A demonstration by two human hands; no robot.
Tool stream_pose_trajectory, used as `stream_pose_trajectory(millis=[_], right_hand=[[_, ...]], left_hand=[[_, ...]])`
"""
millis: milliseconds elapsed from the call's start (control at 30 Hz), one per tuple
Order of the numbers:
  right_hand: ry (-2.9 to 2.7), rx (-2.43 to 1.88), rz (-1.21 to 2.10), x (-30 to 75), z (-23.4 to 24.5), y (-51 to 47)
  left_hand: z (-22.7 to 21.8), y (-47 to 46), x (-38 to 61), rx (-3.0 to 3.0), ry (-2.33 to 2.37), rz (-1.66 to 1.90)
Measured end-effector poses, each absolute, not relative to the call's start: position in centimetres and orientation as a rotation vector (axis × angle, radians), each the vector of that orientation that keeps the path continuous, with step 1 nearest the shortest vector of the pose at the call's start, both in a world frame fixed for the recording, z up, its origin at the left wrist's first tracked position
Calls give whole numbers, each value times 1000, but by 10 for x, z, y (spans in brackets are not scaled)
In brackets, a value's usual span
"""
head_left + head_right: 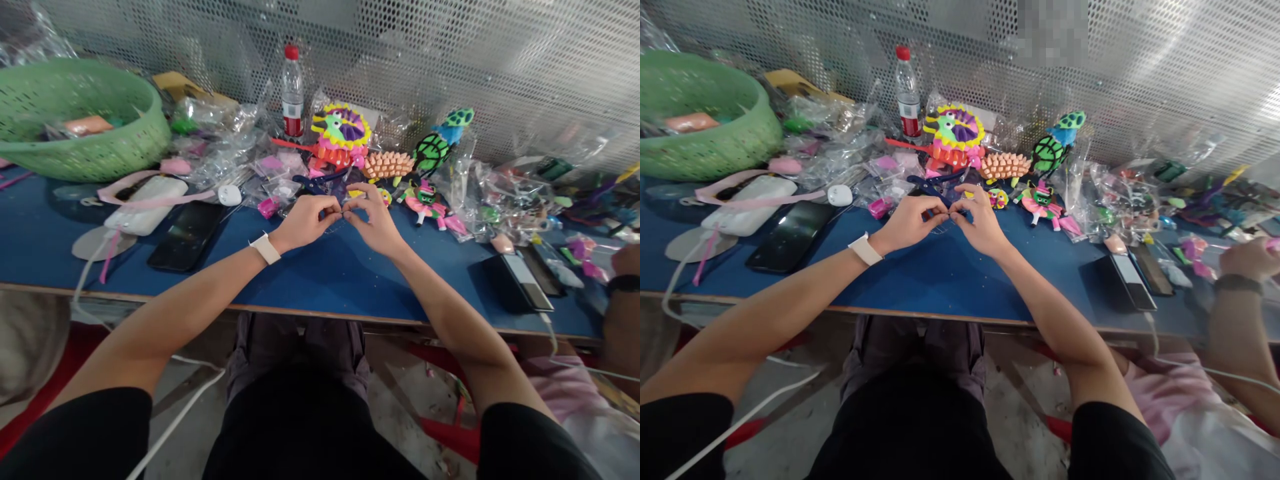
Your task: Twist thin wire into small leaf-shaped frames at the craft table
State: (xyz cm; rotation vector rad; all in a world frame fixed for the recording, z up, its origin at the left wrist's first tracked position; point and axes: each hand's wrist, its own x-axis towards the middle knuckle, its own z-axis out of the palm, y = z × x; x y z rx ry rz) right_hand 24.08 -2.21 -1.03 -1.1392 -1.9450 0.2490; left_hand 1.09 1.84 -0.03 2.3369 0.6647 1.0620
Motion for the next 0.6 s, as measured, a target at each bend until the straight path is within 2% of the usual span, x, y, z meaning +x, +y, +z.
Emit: stream_pose_trajectory(millis=[167, 600], right_hand=[[-1941, -1157, 366, 245, -12, -16], [-1983, -1177, 283, 243, -6, -24]], left_hand=[[2, 18, 10, 2317, 661, 1028], [9, 16, 8, 2198, 687, 969]])
